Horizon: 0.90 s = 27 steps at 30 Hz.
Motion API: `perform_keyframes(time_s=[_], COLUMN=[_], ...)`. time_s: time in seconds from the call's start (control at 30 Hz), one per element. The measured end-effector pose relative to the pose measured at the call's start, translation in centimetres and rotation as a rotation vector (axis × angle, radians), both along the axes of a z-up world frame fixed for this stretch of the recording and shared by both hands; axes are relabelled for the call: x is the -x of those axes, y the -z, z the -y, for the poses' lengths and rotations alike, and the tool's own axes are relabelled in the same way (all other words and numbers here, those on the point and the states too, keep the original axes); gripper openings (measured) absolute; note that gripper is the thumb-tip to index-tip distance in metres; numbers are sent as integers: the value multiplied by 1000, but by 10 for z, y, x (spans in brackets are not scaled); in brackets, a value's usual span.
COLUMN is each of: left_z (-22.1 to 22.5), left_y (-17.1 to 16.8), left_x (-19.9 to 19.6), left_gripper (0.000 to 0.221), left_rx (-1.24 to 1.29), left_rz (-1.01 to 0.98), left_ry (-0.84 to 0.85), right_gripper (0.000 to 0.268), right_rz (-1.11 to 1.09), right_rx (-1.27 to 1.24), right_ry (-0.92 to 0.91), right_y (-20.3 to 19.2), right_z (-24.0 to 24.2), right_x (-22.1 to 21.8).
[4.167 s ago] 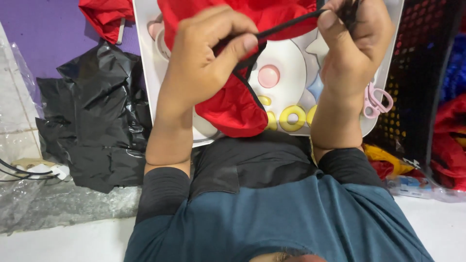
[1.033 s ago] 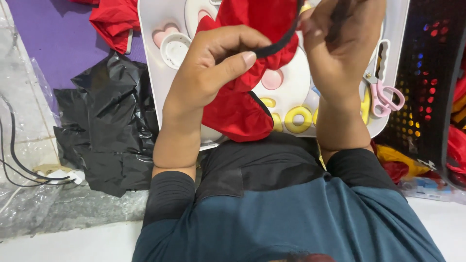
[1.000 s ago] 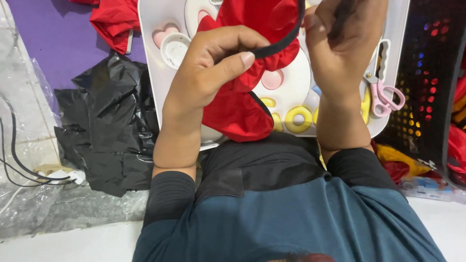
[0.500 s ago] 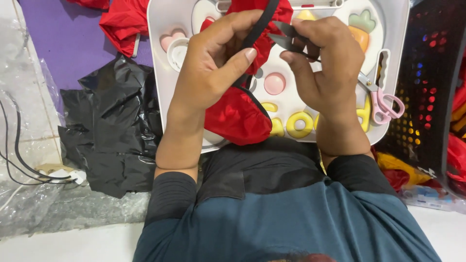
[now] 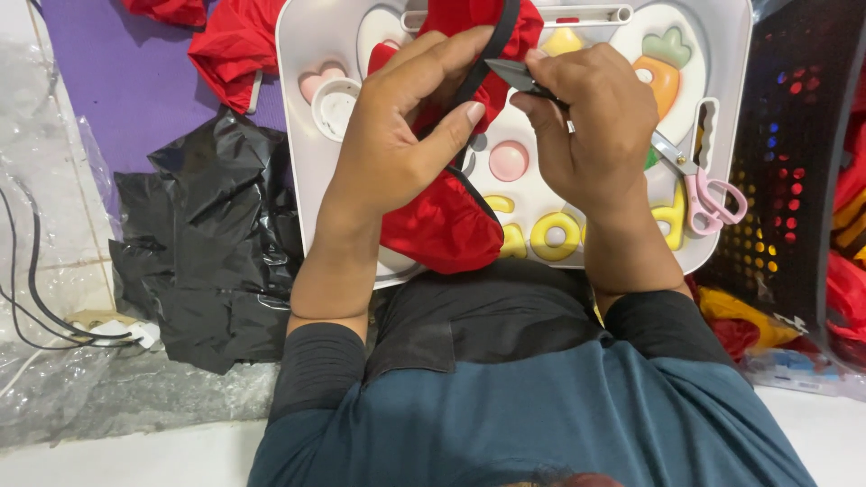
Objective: Trimming loose threads from a red garment using scissors on a work tray.
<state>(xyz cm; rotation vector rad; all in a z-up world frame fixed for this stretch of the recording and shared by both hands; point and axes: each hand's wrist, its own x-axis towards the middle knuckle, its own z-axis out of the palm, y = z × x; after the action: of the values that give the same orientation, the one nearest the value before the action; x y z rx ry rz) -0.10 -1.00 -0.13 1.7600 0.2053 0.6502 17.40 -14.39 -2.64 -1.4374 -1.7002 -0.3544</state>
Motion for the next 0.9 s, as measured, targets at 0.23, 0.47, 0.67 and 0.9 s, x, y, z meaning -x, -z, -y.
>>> perform_keyframes(time_s=[0.23,0.47,0.67,0.9], left_z=[1,2,9,14], left_y=[-3,-2,-6,-10], left_x=[3,4,-1,-8], left_gripper=[46,48,38,17], left_rx=[-43,-81,-244,-337], left_rz=[-7,-1,108,187], left_ry=[7,-12,86,-18], right_gripper=[17,29,42,22], right_rz=[-23,-388,-502,-468], right_rx=[41,21,27,-41], right_ry=[-9,-23,-218,-122], right_y=[5,-1,3,8], right_z=[3,9,9,15], right_x=[-1,8,1,-2])
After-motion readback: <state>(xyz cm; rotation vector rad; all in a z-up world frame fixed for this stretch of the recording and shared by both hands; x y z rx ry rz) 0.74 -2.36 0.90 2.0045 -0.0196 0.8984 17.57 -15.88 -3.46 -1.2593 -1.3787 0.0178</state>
